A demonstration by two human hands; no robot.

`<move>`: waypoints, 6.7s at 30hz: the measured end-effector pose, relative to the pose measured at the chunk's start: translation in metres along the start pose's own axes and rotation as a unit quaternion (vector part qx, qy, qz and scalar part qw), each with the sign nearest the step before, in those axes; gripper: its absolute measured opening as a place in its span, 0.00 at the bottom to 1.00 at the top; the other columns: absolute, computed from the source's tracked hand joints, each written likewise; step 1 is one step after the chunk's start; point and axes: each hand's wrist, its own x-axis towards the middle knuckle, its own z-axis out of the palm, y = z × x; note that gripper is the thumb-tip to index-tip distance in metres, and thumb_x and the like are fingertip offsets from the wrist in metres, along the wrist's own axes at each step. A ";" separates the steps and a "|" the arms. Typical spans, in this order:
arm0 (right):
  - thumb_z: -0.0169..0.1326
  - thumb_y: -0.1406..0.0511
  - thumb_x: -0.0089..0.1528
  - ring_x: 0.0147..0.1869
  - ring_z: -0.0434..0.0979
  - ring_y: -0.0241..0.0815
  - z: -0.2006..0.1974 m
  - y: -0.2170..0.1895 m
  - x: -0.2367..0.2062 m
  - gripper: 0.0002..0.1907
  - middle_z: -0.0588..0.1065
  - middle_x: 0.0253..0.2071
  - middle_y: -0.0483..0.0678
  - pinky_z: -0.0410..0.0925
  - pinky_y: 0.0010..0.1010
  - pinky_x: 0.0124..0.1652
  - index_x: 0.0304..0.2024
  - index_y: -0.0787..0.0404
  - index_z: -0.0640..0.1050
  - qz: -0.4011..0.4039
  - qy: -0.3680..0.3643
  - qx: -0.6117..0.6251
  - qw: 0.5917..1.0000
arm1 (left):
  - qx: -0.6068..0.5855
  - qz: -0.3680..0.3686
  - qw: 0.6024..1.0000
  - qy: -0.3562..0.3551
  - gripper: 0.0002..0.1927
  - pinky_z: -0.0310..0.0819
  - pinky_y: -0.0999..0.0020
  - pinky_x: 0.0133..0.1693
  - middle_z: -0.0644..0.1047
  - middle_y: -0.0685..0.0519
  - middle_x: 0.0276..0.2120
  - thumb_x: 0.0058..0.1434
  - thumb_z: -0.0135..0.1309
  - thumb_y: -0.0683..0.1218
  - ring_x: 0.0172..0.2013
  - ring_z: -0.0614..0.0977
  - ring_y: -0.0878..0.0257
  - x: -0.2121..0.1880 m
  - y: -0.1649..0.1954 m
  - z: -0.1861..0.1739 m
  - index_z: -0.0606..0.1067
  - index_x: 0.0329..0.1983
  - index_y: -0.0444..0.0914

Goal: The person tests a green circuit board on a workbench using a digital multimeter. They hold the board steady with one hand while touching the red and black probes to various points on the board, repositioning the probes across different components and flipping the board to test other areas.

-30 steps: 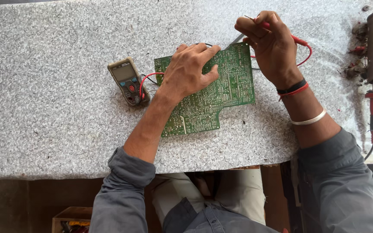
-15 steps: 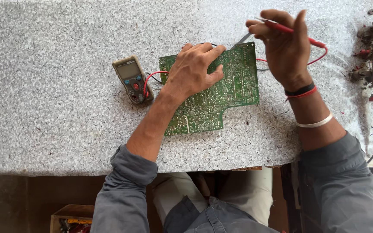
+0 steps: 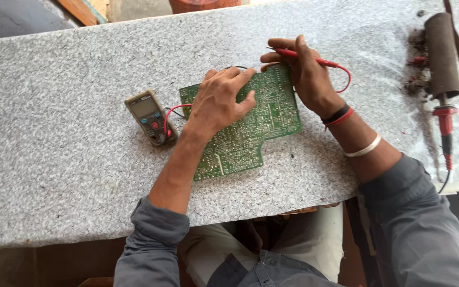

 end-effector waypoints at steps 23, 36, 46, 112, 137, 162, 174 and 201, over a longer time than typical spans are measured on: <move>0.32 0.44 0.73 0.59 0.79 0.47 -0.013 -0.019 -0.008 0.39 0.78 0.53 0.58 0.74 0.40 0.58 0.66 0.71 0.69 0.013 0.006 -0.001 1.000 | 0.018 -0.002 1.000 -0.011 0.24 0.71 0.53 0.52 0.81 0.46 0.43 0.61 0.59 0.50 0.40 0.83 0.54 0.008 0.025 -0.003 0.76 0.60 0.38; 0.35 0.44 0.74 0.58 0.81 0.50 -0.018 -0.017 -0.002 0.39 0.79 0.52 0.60 0.74 0.44 0.62 0.64 0.73 0.70 -0.036 0.030 0.008 0.999 | 0.025 0.001 1.000 -0.009 0.23 0.72 0.52 0.52 0.81 0.46 0.42 0.62 0.59 0.50 0.40 0.83 0.56 0.008 0.015 0.003 0.76 0.60 0.39; 0.34 0.45 0.74 0.58 0.80 0.47 -0.014 -0.013 -0.006 0.37 0.79 0.52 0.57 0.73 0.42 0.61 0.65 0.72 0.70 -0.024 0.015 0.035 0.999 | 0.018 0.004 1.000 0.001 0.23 0.70 0.54 0.51 0.81 0.47 0.43 0.61 0.59 0.49 0.41 0.82 0.56 0.010 0.022 0.000 0.77 0.59 0.39; 0.36 0.51 0.76 0.52 0.80 0.40 -0.017 -0.016 -0.016 0.29 0.79 0.47 0.51 0.75 0.33 0.55 0.55 0.68 0.78 -0.061 -0.067 -0.112 0.990 | 0.008 0.030 0.999 -0.016 0.25 0.71 0.55 0.47 0.80 0.48 0.40 0.59 0.61 0.50 0.36 0.80 0.55 0.012 0.022 0.006 0.77 0.59 0.38; 0.64 0.63 0.63 0.52 0.77 0.37 0.000 -0.023 -0.017 0.09 0.78 0.44 0.47 0.71 0.30 0.52 0.38 0.60 0.77 -0.181 -0.118 -0.249 0.944 | -0.009 0.043 0.999 0.013 0.25 0.70 0.56 0.47 0.80 0.48 0.38 0.58 0.61 0.49 0.36 0.80 0.54 0.006 0.024 -0.009 0.77 0.57 0.36; 0.63 0.65 0.60 0.49 0.78 0.40 -0.011 -0.028 -0.020 0.08 0.78 0.42 0.47 0.72 0.33 0.49 0.32 0.60 0.76 -0.185 -0.093 -0.303 0.930 | -0.007 0.026 1.000 -0.005 0.26 0.70 0.57 0.49 0.81 0.47 0.41 0.58 0.61 0.50 0.38 0.81 0.55 0.016 0.038 -0.004 0.77 0.59 0.36; 0.62 0.65 0.59 0.48 0.77 0.41 -0.014 -0.030 -0.021 0.08 0.78 0.38 0.46 0.71 0.33 0.49 0.32 0.60 0.76 -0.177 -0.099 -0.316 0.927 | -0.003 0.026 1.000 -0.007 0.25 0.70 0.56 0.49 0.80 0.47 0.39 0.59 0.60 0.49 0.37 0.80 0.55 0.016 0.040 0.000 0.77 0.59 0.36; 0.63 0.64 0.62 0.51 0.78 0.38 -0.007 -0.024 -0.017 0.08 0.76 0.44 0.48 0.73 0.30 0.51 0.36 0.60 0.77 -0.164 -0.123 -0.254 0.945 | 0.011 0.013 0.999 -0.032 0.27 0.71 0.55 0.48 0.80 0.49 0.40 0.58 0.62 0.51 0.37 0.81 0.56 0.010 0.028 -0.004 0.76 0.61 0.40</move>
